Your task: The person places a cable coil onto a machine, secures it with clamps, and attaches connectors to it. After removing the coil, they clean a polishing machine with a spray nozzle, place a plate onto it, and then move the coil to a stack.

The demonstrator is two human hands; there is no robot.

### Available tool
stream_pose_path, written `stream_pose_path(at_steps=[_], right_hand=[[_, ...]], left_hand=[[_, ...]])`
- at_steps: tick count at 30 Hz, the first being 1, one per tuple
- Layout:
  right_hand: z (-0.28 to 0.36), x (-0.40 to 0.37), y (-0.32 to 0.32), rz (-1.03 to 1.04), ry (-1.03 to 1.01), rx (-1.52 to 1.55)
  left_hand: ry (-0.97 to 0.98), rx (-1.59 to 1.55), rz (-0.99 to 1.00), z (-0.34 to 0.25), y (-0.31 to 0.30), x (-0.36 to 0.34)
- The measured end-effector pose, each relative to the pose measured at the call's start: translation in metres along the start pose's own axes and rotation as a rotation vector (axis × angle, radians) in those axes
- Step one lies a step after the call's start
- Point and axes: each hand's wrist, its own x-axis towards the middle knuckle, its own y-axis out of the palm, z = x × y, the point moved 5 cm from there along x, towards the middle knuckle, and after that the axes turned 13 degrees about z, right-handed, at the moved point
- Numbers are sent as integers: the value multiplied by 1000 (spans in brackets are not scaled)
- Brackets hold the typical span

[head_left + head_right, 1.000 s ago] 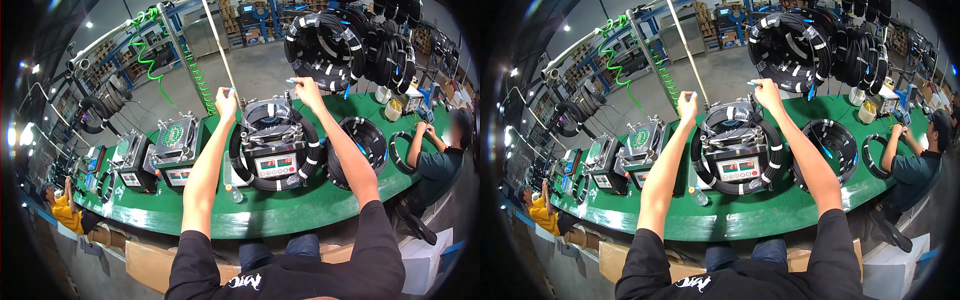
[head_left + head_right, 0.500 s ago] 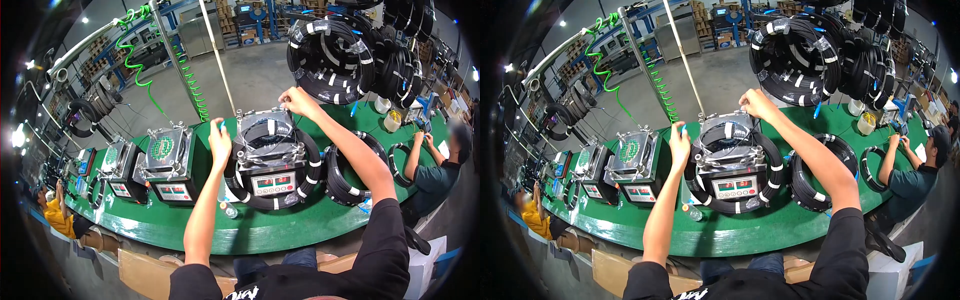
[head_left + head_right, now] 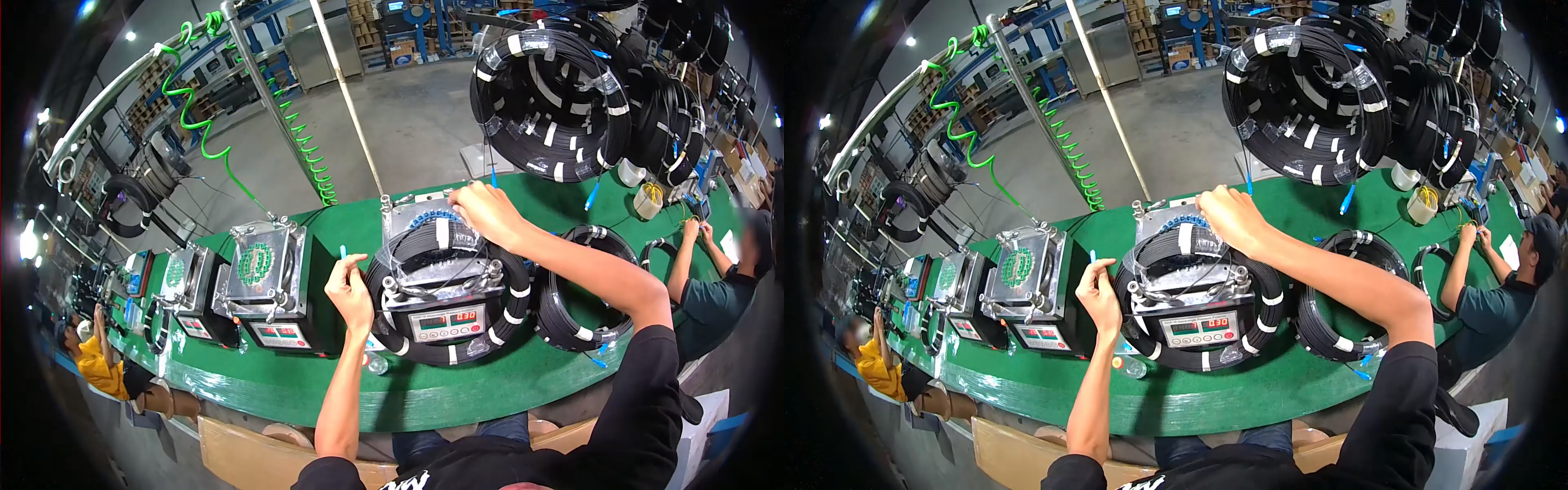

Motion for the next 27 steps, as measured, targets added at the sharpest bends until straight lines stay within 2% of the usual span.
stream_pose_path(at_steps=[2, 5, 9, 10, 16, 22, 25, 27], right_hand=[[0, -2, 0, 13, 34, 111], [-3, 3, 4, -36, -110, 173], [2, 10, 0, 17, -183, 119], [1, 14, 1, 101, -153, 71], [5, 12, 0, -25, -248, -109], [6, 19, 1, 148, -182, -67], [12, 29, -1, 147, -264, -132], [18, 45, -1, 270, -230, -210]], left_hand=[[-15, -4, -32, -2, 0, 0], [-42, -4, -56, -5, 2, -1], [-72, 0, -68, -1, 0, -5], [-69, -8, -78, -3, 1, -4], [-72, -3, -85, -2, 1, -5], [-74, 0, -81, -2, 0, -7], [-47, -7, -82, 1, 0, -7], [-33, -4, -79, 1, 0, -7]])
